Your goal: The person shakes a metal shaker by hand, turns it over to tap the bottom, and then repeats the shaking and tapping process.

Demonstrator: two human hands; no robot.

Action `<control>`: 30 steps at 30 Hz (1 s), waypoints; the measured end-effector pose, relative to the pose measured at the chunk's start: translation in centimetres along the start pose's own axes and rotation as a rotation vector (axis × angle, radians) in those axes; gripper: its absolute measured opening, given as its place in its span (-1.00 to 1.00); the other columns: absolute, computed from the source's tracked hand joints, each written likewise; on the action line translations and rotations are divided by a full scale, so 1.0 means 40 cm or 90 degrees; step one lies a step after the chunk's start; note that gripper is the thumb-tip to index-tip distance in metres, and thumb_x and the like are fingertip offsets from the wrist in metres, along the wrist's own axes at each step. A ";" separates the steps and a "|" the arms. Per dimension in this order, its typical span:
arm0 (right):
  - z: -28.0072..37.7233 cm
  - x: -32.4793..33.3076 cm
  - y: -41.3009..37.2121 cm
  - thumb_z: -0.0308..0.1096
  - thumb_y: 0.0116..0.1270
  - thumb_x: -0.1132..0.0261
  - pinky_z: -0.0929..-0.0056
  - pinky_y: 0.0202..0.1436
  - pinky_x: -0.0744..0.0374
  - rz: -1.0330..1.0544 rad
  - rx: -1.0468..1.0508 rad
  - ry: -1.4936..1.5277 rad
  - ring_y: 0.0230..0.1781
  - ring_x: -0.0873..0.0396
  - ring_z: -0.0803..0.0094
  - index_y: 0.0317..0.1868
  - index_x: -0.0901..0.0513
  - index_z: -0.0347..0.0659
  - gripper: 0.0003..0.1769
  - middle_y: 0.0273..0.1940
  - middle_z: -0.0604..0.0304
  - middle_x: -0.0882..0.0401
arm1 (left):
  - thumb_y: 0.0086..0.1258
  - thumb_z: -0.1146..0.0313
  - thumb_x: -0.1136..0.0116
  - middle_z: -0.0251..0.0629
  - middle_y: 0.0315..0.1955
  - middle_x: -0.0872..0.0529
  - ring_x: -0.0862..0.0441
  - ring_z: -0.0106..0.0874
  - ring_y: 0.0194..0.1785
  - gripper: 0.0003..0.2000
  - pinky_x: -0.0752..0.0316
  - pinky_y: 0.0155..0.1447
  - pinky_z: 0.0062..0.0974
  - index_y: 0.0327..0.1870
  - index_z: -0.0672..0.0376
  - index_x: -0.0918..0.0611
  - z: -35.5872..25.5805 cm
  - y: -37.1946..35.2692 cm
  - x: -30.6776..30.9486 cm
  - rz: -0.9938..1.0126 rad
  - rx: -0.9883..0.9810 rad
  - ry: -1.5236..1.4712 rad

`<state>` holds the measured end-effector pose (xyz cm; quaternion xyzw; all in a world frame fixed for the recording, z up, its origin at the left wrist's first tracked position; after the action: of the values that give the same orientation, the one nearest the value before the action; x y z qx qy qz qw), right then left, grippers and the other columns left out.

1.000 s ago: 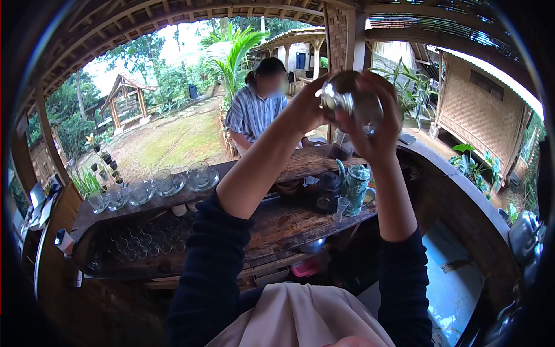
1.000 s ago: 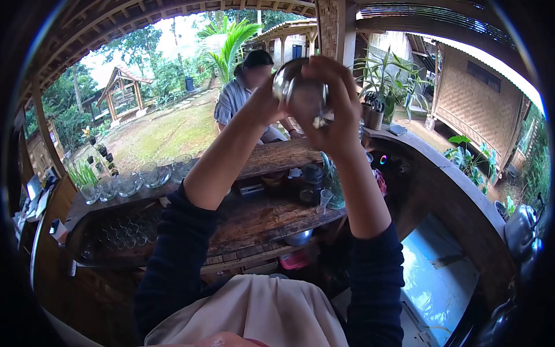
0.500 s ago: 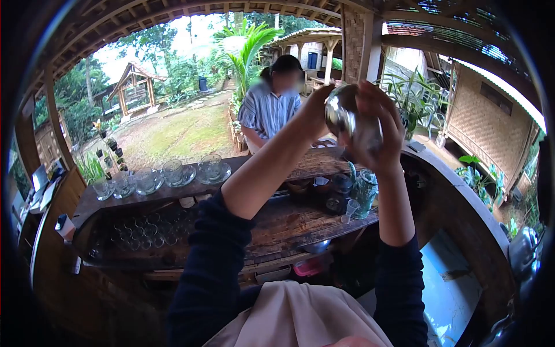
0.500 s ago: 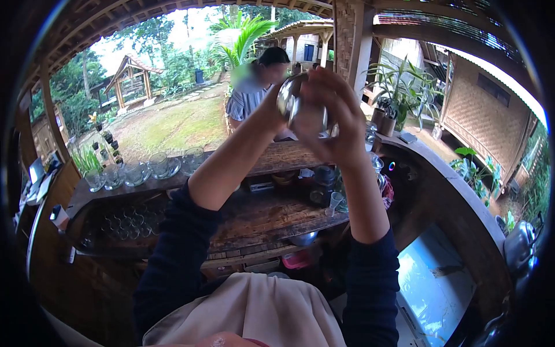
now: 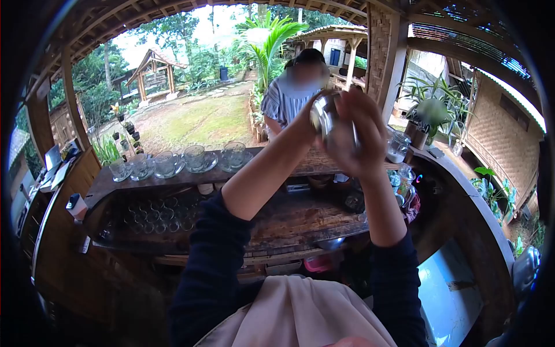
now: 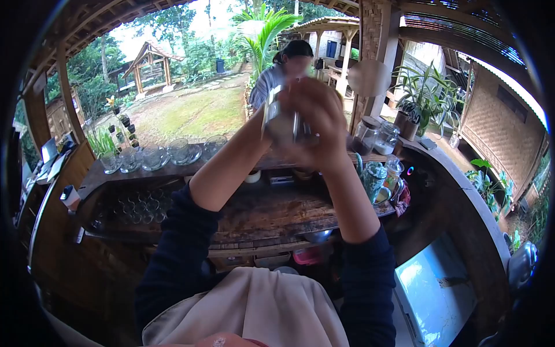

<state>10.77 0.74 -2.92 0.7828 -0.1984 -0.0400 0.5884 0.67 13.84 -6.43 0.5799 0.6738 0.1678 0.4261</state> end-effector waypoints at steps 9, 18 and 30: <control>0.263 -0.063 -0.004 -0.21 0.26 -0.15 0.38 0.11 -0.43 -0.090 0.375 0.120 -0.08 -0.54 0.49 -0.04 -0.58 -0.17 -0.68 -0.05 0.12 -0.57 | 0.35 0.12 -0.10 -0.12 0.25 -0.24 -0.23 -0.35 0.33 -0.39 -0.16 0.36 -0.25 0.33 0.17 -0.18 0.000 -0.242 -0.337 0.025 -0.187 0.374; 0.134 -0.411 0.025 -0.11 -0.12 -0.45 0.10 0.17 -0.33 0.110 -0.314 0.323 0.04 -0.49 0.07 -0.10 -0.60 -0.20 -0.46 -0.02 0.04 -0.55 | 0.46 0.08 0.30 -0.10 -0.11 -0.61 -0.61 -0.28 -0.05 -0.59 -0.57 0.02 -0.25 0.10 0.14 -0.46 -0.197 -0.462 -0.115 -0.583 -0.208 0.001; 0.423 -0.541 0.064 -0.09 0.05 -0.35 0.20 0.00 -0.47 0.103 -0.078 0.508 -0.04 -0.54 0.29 0.00 -0.54 -0.17 -0.47 -0.06 0.05 -0.55 | 0.35 0.11 -0.06 -0.19 -0.02 -0.53 -0.51 -0.48 0.05 -0.61 -0.44 0.09 -0.46 0.09 0.11 -0.41 -0.354 -0.732 -0.436 -0.695 -0.355 0.408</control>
<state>-14.79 -7.44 -9.36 0.6822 -0.0128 0.3018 0.6658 -29.53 -6.43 -12.68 -0.0515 0.8934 0.2595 0.3630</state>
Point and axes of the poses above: each hand's wrist, its own y-axis towards the middle knuckle, its own x-axis out of the back of the hand, z = x × y, the point moved 3 cm from there along y, towards the middle knuckle
